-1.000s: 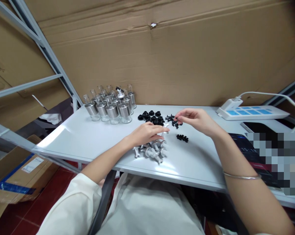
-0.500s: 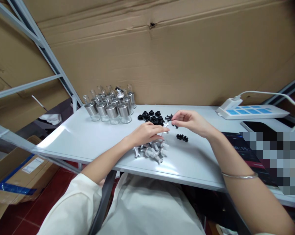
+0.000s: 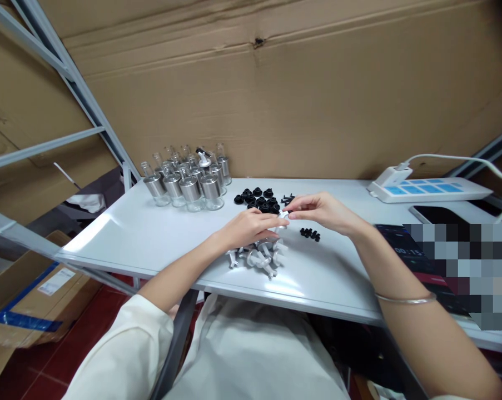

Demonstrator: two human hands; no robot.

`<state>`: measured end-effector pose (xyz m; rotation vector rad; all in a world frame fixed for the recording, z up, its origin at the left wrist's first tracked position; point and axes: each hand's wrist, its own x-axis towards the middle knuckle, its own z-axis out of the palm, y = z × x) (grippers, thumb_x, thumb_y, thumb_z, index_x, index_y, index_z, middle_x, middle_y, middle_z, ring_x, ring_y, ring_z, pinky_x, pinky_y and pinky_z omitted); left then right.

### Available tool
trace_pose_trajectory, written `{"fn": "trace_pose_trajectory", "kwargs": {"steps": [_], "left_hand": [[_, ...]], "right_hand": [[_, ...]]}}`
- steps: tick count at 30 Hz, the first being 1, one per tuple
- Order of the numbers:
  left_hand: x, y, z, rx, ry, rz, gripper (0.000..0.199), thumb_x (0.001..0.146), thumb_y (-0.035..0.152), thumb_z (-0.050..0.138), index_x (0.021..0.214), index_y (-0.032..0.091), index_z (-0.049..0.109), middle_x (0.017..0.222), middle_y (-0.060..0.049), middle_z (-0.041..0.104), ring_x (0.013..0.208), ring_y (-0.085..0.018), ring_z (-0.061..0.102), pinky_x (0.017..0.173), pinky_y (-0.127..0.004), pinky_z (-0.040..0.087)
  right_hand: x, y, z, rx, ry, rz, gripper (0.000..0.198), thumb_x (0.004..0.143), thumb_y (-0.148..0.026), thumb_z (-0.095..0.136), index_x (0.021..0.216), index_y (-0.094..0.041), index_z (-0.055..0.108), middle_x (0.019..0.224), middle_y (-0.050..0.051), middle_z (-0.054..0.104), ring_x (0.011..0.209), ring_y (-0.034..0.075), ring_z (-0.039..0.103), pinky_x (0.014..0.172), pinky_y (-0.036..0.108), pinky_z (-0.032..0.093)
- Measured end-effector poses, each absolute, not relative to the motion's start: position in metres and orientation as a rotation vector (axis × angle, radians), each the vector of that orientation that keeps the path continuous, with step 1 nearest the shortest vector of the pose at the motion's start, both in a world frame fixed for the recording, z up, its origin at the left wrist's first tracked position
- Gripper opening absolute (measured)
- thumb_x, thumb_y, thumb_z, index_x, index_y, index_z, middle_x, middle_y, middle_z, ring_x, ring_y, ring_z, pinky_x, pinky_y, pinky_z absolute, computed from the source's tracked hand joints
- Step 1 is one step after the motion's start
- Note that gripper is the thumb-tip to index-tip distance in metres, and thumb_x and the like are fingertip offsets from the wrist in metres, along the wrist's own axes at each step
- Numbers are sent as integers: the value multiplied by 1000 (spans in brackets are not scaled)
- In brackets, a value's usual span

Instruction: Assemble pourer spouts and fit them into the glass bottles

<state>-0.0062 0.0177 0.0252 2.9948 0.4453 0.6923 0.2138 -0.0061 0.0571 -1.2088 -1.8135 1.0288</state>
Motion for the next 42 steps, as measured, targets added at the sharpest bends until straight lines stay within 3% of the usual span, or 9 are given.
{"fn": "trace_pose_trajectory", "kwargs": {"steps": [14,26,42], "left_hand": [[-7,20,22,3037,425,698,34,93,34,44,121,19,58,116,-10,66,88,-13,66,79,-27,43],[-7,18,27,3063,413,763,33,94,34,42,117,17,59,115,-9,67,91,-12,66,79,-26,43],[-7,17,24,3139,414,757,35,94,37,41,119,18,58,112,-9,68,85,-11,65,81,-26,43]], "right_hand": [[218,-4,55,-1246,-1842,1035,34,59,-47,74,80,-19,77,72,5,70,65,16,57,61,31,45],[206,-9,59,-1182,-1708,1075,26,61,-41,75,73,-18,75,54,0,59,55,12,48,58,29,38],[207,-2,47,-1207,-1858,955,36,69,-52,65,61,-17,66,54,0,55,53,11,45,53,26,34]]}}
